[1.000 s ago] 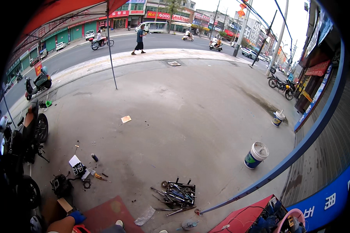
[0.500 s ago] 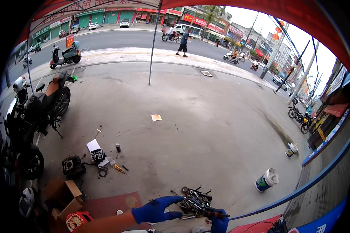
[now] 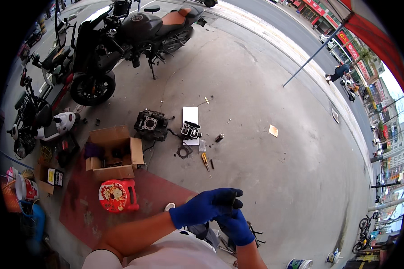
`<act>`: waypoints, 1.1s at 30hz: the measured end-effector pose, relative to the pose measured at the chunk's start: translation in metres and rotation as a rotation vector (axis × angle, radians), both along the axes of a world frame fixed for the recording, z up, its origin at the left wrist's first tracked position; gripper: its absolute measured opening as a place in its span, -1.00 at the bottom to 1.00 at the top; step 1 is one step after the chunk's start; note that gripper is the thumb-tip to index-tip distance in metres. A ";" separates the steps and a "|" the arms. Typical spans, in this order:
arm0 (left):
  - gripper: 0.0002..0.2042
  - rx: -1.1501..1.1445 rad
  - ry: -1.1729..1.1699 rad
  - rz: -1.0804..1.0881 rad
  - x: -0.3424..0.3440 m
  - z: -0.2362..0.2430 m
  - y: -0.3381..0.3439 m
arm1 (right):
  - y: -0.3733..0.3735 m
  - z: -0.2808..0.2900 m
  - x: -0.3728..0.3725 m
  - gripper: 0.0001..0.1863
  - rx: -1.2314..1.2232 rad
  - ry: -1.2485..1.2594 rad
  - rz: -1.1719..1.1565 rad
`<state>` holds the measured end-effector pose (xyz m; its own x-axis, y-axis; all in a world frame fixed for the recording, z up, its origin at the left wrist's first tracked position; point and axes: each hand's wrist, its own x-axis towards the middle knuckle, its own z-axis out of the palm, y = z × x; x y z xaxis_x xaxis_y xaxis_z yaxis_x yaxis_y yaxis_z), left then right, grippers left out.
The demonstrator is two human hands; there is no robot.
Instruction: The person is working on a disassembled engine cylinder head, using pliers and a screwdriver to remove and manipulate small internal components. They also use a spray can on the part.
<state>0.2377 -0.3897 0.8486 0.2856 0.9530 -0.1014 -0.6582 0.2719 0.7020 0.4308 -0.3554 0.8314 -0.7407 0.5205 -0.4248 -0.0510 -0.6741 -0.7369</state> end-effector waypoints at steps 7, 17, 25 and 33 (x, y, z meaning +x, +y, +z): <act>-0.62 -0.228 0.084 0.281 -0.125 -0.065 0.060 | 0.110 -0.041 -0.111 -0.72 -0.045 -0.004 0.491; -0.83 -0.296 0.384 0.486 -0.221 -0.176 0.163 | 0.243 -0.119 -0.220 -0.63 -0.282 -0.288 0.616; -0.82 0.080 1.127 0.213 -0.257 -0.294 0.270 | 0.326 -0.218 -0.257 -0.52 0.113 -0.657 0.625; -0.76 -0.197 0.974 0.394 -0.271 -0.609 0.395 | 0.454 -0.508 -0.268 -0.60 0.721 -0.715 0.660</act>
<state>-0.0336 0.0050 0.2395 -0.3263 0.9022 -0.2819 0.0965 0.3285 0.9396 0.1630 0.0982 0.3235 -0.6697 0.4166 -0.6148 0.7198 0.1603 -0.6754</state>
